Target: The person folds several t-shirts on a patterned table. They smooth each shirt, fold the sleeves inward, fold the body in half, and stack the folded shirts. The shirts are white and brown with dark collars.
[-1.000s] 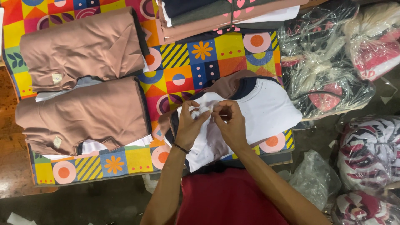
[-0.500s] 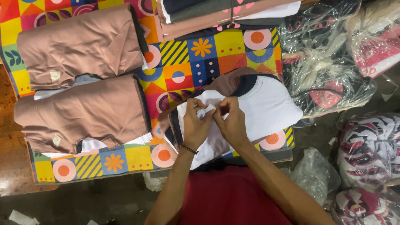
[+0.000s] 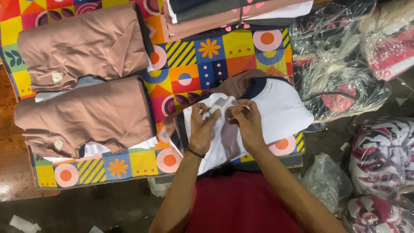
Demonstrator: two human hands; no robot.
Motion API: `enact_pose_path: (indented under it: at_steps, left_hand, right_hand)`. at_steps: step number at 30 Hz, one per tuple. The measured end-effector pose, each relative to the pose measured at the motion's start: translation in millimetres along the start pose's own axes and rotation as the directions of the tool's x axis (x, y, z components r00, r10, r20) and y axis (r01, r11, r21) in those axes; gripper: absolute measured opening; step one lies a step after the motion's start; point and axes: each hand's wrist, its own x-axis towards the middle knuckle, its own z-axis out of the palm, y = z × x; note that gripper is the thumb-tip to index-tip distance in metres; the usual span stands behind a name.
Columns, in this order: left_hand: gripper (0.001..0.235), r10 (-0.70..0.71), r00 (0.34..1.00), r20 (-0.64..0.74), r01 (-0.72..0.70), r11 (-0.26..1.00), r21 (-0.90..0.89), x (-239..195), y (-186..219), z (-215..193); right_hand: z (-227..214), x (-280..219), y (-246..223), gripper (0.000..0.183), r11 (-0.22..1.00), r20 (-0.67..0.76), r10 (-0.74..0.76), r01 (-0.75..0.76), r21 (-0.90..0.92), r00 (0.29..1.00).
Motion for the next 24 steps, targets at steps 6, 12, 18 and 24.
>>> enact_pose_path:
  at_steps: [6, 12, 18, 24]
  left_hand:
    - [0.038, 0.099, 0.995, 0.015, -0.100, 0.978, 0.183, -9.2, 7.5, 1.9]
    - [0.037, 0.095, 0.995, 0.033, -0.100, 0.950, 0.296, -8.8, 10.5, -2.4]
    - [0.035, 0.148, 0.986, 0.079, -0.168, 0.872, 0.460, -0.7, 30.0, -12.1]
    - [0.033, 0.155, 0.983, 0.099, -0.184, 0.859, 0.478, 0.0, 28.1, -11.7]
  right_hand:
    - [8.5, -11.7, -0.7, 0.009, 0.972, -0.046, 0.000, -0.011, -0.235, 0.999]
    - [3.7, -5.6, -0.5, 0.006, 0.988, -0.048, 0.103, -0.108, -0.111, 0.994]
    - [-5.3, 3.8, -19.5, 0.006, 0.975, 0.012, 0.069, -0.065, -0.212, 0.998]
    - [-7.0, 4.3, -31.4, 0.007, 0.958, 0.007, 0.042, -0.038, -0.284, 0.999]
